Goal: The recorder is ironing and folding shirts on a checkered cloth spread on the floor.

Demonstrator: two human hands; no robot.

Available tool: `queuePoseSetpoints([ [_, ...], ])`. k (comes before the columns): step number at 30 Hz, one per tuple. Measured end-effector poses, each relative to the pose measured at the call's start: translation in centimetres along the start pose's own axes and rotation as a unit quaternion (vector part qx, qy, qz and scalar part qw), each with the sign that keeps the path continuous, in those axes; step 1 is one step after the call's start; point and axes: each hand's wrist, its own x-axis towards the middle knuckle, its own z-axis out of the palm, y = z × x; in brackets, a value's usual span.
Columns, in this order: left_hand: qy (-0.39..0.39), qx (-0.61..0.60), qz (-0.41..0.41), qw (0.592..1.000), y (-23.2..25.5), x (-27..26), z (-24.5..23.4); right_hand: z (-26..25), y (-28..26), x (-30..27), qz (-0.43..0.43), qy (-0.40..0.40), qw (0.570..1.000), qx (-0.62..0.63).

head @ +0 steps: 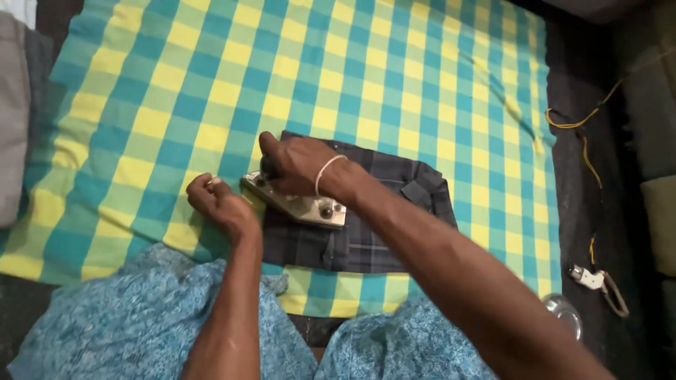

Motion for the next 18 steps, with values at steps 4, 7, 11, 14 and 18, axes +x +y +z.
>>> queuePoseSetpoints([
  [4, -0.103, 0.050, 0.078, 0.990, 3.7, -2.2, 0.0, -4.3, 1.4, -1.5, 0.043, -0.045, 0.998, 0.027],
  [7, -0.266, 0.131, 0.198, 0.934, 6.9, -4.3, 0.5, -7.7, 3.0, -3.6, 0.068, -0.094, 0.993, 0.005],
  [11, -0.429, 0.199, 0.302, 0.828, 8.4, -6.8, 1.7, -10.8, 5.4, -6.3, 0.189, -0.122, 0.974, -0.018],
  [14, -0.484, 0.259, 0.309, 0.777, 6.7, -7.2, 2.2, -10.5, 8.5, -7.8, 0.191, -0.116, 0.973, -0.052],
  [18, -0.506, 0.376, 0.289, 0.720, 5.4, -7.5, 2.9, -7.9, 14.4, -8.6, 0.142, -0.132, 0.975, -0.105],
])
